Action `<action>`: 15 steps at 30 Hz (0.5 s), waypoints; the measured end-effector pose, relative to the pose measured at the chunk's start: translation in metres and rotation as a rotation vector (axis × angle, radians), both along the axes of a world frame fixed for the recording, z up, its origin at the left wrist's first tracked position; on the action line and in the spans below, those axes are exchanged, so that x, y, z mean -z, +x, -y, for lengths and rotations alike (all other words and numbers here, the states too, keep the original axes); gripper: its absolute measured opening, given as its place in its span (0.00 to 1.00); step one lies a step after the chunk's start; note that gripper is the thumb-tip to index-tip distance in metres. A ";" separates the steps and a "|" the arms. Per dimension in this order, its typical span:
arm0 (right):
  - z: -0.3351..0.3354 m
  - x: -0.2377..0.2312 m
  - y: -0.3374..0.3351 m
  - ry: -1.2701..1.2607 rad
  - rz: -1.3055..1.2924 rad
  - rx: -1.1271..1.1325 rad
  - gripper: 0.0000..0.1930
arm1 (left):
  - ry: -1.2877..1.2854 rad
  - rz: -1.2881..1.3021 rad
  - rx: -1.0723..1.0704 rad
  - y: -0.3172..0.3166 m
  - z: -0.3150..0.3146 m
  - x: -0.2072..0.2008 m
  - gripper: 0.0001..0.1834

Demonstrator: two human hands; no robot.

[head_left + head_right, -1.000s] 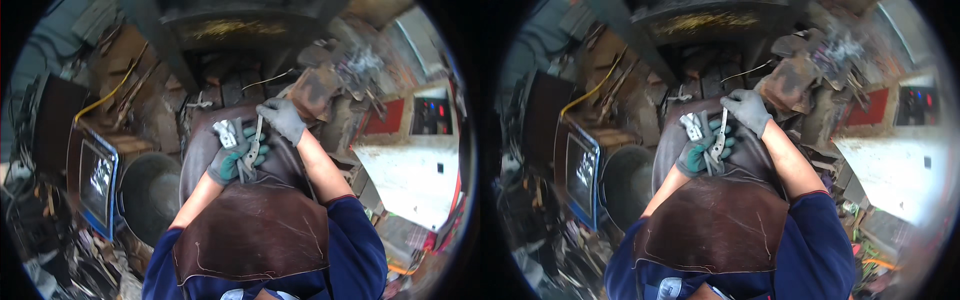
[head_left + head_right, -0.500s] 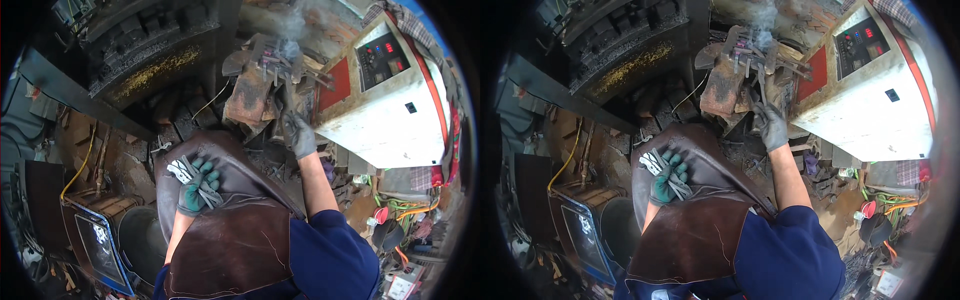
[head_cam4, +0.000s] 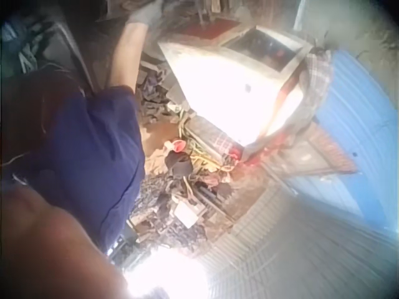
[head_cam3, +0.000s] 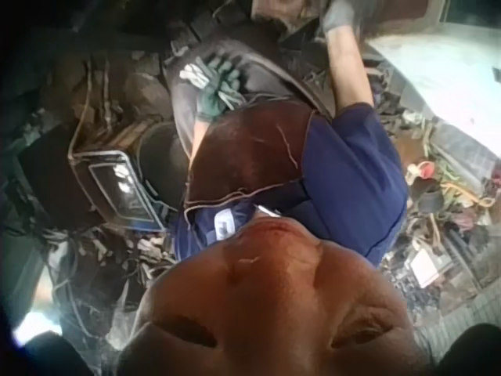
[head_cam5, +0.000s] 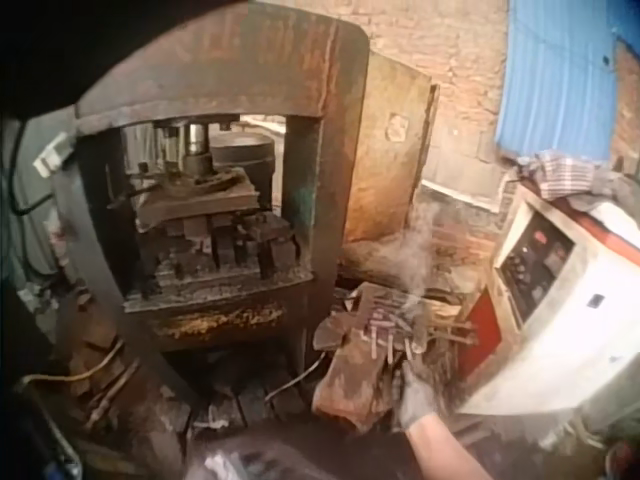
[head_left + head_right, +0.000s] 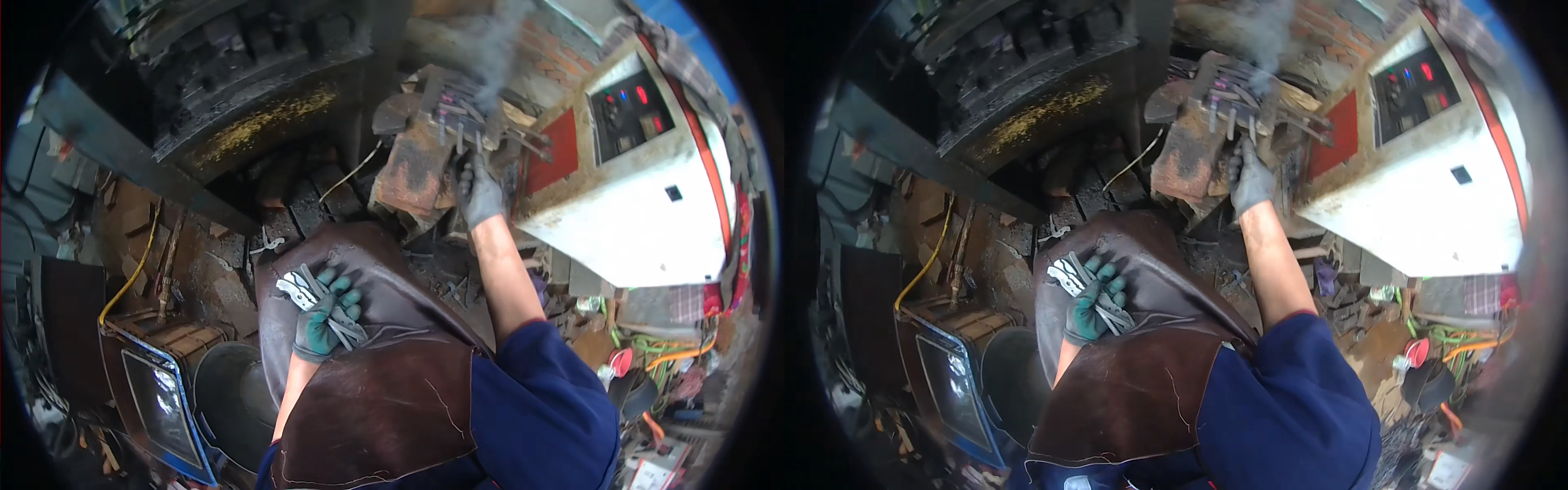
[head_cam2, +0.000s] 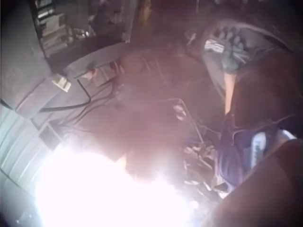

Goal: The person gathers metal parts from a basin, then repeatedly takes heated metal pieces from a heating unit, presses them in a press machine, cools them in a water container, and pairs them with the metal parts in hand.

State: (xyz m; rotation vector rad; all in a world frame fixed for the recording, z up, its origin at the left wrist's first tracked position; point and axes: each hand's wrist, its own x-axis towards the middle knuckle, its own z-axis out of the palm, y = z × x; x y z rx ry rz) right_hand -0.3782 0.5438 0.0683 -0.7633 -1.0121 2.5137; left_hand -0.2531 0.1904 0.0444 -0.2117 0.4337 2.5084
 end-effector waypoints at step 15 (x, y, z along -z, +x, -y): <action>0.254 -0.146 -0.162 0.281 -0.331 -0.662 0.10 | 0.118 -0.010 0.048 -0.003 0.003 -0.010 0.23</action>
